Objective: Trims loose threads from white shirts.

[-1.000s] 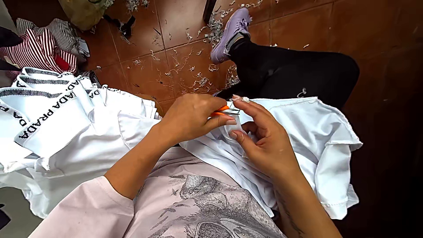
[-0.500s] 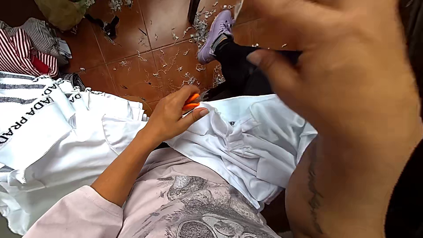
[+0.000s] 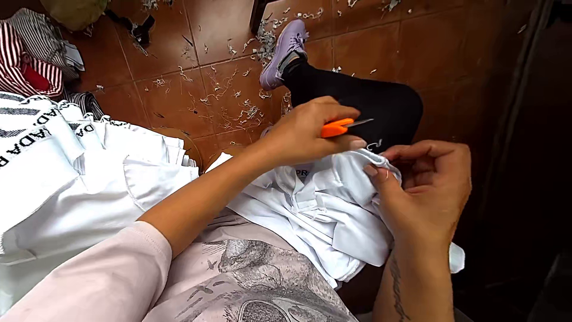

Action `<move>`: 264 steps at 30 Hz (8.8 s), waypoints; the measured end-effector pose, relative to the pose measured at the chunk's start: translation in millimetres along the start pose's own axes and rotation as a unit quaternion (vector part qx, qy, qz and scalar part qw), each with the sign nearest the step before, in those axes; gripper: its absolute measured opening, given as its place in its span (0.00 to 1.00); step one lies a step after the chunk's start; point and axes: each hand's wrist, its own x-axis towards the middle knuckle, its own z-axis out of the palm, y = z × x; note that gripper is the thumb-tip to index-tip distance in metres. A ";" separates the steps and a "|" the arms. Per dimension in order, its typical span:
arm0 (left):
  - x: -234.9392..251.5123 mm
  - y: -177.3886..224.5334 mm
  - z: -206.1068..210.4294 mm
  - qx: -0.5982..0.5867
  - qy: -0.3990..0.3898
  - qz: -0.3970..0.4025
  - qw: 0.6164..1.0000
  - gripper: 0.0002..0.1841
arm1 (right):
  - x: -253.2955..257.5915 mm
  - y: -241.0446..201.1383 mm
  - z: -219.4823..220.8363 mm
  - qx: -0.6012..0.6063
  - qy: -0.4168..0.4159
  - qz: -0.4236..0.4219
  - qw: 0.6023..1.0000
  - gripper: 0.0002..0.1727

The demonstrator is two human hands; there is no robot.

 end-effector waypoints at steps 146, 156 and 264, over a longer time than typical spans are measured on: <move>-95.5 41.3 0.8 0.220 -0.069 0.039 0.972 0.16 | -54.1 -36.4 38.6 0.209 -0.111 -0.033 0.971 0.21; -94.2 27.0 0.7 0.163 -0.045 0.032 0.985 0.16 | -55.5 -24.4 19.1 0.185 -0.066 0.010 0.980 0.34; -112.9 -8.6 1.2 0.164 0.040 0.107 0.980 0.04 | -38.4 -19.6 86.5 0.439 -0.164 0.195 0.861 0.11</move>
